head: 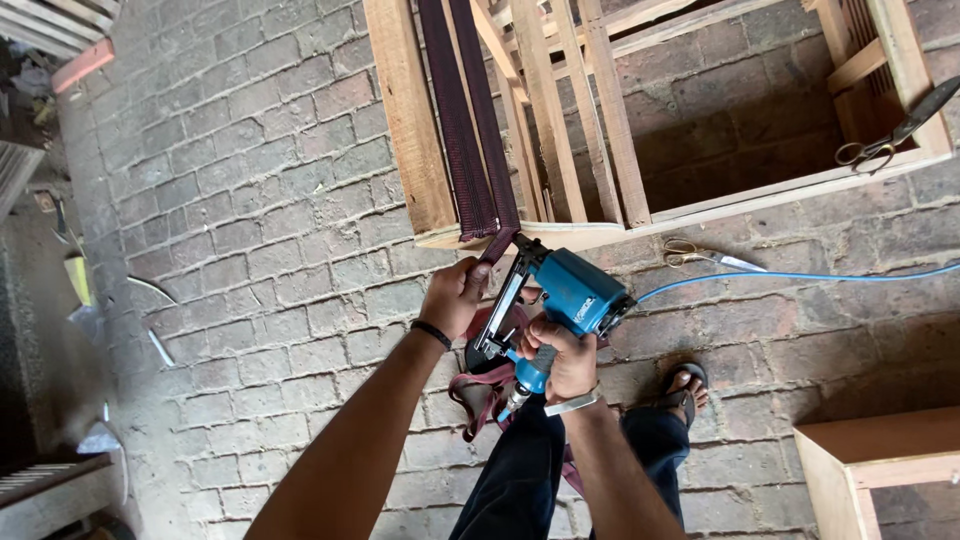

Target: The person weaves red fabric strips into a wooden frame on a workbench, securing them with a pneumatic staple gun. They then move to a wooden chair frame and attach long fabric strips along the seat rails, stapling and trimming the ends.

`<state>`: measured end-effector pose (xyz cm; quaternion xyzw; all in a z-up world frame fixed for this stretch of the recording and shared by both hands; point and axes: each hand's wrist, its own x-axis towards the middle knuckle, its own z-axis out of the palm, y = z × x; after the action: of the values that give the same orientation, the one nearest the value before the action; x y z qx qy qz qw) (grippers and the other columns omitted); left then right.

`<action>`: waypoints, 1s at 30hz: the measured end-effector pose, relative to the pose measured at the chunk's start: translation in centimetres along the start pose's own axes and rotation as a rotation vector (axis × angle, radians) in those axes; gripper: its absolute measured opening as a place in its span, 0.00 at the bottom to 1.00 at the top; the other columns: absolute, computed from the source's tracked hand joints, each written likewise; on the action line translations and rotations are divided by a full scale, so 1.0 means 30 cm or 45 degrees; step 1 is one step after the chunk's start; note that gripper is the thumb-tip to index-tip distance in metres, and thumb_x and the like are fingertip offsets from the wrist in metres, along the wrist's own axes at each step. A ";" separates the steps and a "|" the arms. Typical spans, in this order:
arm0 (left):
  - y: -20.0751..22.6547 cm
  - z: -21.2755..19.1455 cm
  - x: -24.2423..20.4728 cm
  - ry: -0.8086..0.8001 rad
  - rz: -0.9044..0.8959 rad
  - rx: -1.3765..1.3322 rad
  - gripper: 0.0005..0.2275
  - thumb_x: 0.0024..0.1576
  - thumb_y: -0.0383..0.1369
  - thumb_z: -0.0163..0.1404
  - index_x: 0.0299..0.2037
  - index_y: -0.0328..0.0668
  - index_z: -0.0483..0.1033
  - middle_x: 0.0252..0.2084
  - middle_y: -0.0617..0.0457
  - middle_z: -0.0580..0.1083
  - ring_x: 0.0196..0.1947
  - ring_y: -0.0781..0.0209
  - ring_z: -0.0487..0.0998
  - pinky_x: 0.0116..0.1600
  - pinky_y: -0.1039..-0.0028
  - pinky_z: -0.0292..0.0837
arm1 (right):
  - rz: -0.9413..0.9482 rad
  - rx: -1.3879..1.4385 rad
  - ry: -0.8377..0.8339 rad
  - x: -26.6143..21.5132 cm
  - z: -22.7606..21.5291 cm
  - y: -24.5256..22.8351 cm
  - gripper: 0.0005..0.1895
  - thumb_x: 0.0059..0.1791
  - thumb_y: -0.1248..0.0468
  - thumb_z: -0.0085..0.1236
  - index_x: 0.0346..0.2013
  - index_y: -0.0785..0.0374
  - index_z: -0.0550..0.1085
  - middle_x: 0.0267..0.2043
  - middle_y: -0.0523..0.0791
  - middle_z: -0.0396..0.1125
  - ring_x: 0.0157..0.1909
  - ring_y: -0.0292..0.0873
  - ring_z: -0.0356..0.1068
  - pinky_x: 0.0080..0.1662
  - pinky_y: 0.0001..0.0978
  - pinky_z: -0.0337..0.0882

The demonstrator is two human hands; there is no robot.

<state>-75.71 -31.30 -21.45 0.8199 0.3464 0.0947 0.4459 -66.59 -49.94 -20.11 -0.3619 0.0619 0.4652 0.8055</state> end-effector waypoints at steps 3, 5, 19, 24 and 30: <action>-0.025 -0.040 0.011 -0.106 -0.144 0.111 0.21 0.66 0.47 0.44 0.31 0.36 0.74 0.21 0.46 0.72 0.22 0.51 0.75 0.33 0.62 0.71 | -0.051 0.090 -0.018 0.000 0.049 0.005 0.26 0.41 0.70 0.57 0.53 0.78 0.71 0.22 0.45 0.63 0.21 0.41 0.64 0.31 0.37 0.70; -0.041 -0.076 0.027 -0.095 -0.146 0.169 0.19 0.65 0.47 0.44 0.33 0.37 0.75 0.21 0.46 0.74 0.22 0.50 0.76 0.32 0.62 0.71 | -0.071 0.162 0.001 0.001 0.082 0.018 0.26 0.42 0.70 0.56 0.53 0.78 0.71 0.22 0.45 0.63 0.22 0.41 0.65 0.32 0.37 0.71; -0.011 -0.104 0.075 -0.195 -0.050 0.298 0.18 0.66 0.43 0.45 0.33 0.35 0.77 0.22 0.44 0.74 0.23 0.46 0.76 0.32 0.59 0.69 | -0.183 0.152 0.138 -0.021 0.121 0.097 0.22 0.41 0.70 0.57 0.48 0.80 0.72 0.22 0.46 0.64 0.21 0.42 0.65 0.31 0.37 0.71; -0.008 -0.108 0.085 -0.197 -0.034 0.275 0.17 0.65 0.42 0.45 0.33 0.36 0.77 0.21 0.44 0.73 0.22 0.47 0.76 0.30 0.59 0.69 | -0.167 0.164 0.123 -0.030 0.144 0.116 0.23 0.41 0.69 0.57 0.50 0.76 0.74 0.21 0.44 0.63 0.22 0.40 0.65 0.31 0.34 0.71; -0.010 -0.113 0.084 -0.205 -0.036 0.255 0.19 0.66 0.43 0.46 0.30 0.36 0.75 0.20 0.44 0.72 0.21 0.48 0.75 0.31 0.61 0.68 | -0.218 0.204 0.107 -0.037 0.174 0.141 0.21 0.43 0.69 0.59 0.48 0.78 0.72 0.23 0.44 0.64 0.24 0.40 0.65 0.32 0.34 0.70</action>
<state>-75.57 -27.28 -20.10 0.8603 0.3286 -0.0126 0.3895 -71.80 -46.10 -18.03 -0.3195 0.1014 0.3726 0.8653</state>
